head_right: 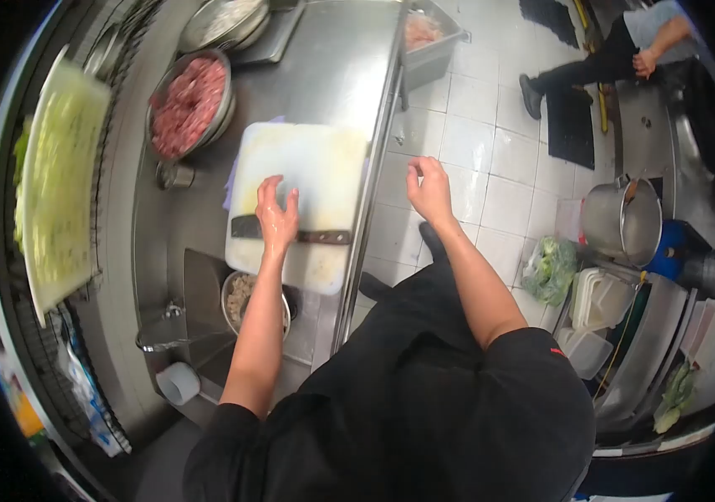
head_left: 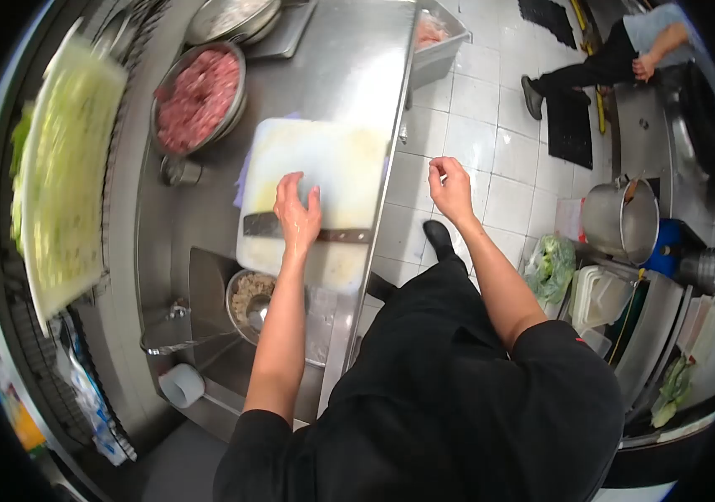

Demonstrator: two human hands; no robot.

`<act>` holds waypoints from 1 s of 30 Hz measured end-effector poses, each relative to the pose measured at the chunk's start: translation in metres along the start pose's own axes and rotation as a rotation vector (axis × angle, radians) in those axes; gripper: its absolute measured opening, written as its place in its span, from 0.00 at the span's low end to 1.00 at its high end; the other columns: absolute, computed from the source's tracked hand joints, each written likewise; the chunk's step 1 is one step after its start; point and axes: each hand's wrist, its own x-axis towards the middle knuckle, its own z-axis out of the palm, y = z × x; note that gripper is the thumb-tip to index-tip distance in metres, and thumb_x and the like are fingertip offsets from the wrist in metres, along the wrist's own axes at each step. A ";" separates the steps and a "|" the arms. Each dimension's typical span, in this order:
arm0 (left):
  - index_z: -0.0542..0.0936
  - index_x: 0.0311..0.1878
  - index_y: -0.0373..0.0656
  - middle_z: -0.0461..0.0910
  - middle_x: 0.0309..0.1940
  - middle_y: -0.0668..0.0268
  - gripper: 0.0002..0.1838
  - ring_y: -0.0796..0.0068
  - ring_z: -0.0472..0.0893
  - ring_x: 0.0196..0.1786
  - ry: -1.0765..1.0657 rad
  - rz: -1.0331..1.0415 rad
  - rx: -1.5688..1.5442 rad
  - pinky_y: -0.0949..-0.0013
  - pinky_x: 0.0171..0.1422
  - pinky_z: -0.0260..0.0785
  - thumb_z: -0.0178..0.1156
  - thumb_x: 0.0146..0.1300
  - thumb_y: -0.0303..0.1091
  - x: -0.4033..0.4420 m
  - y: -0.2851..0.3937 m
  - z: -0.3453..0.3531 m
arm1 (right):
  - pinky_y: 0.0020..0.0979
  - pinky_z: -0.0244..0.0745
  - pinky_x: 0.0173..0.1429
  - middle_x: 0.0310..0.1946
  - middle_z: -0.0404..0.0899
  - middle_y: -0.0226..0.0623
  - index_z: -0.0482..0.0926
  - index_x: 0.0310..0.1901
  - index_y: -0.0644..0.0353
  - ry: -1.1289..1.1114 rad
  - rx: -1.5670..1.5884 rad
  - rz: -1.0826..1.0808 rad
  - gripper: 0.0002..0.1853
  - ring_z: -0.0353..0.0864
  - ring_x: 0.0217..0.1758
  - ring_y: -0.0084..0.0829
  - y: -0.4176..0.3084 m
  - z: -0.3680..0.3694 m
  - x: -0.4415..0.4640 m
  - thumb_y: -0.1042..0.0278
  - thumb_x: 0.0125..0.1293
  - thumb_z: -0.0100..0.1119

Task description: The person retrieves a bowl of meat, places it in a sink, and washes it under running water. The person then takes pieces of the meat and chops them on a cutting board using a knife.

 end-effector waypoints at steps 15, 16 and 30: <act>0.67 0.75 0.34 0.61 0.78 0.41 0.31 0.41 0.54 0.83 -0.126 0.048 0.452 0.45 0.85 0.42 0.38 0.83 0.49 0.110 0.032 0.135 | 0.53 0.77 0.51 0.41 0.84 0.54 0.81 0.40 0.65 -0.341 0.493 0.449 0.09 0.82 0.46 0.59 0.237 0.128 0.118 0.67 0.66 0.59; 0.67 0.75 0.31 0.61 0.78 0.42 0.30 0.43 0.54 0.83 -0.178 0.090 0.504 0.44 0.85 0.43 0.36 0.83 0.46 0.112 0.032 0.131 | 0.52 0.77 0.51 0.40 0.84 0.54 0.81 0.40 0.65 -0.338 0.538 0.424 0.10 0.82 0.46 0.59 0.237 0.151 0.125 0.66 0.66 0.59; 0.63 0.77 0.36 0.63 0.78 0.48 0.35 0.41 0.59 0.81 -0.339 0.300 0.716 0.40 0.83 0.48 0.39 0.80 0.53 0.062 -0.012 0.052 | 0.47 0.75 0.68 0.64 0.67 0.59 0.77 0.61 0.70 -0.706 0.294 0.832 0.25 0.68 0.67 0.62 0.235 0.540 0.164 0.63 0.66 0.60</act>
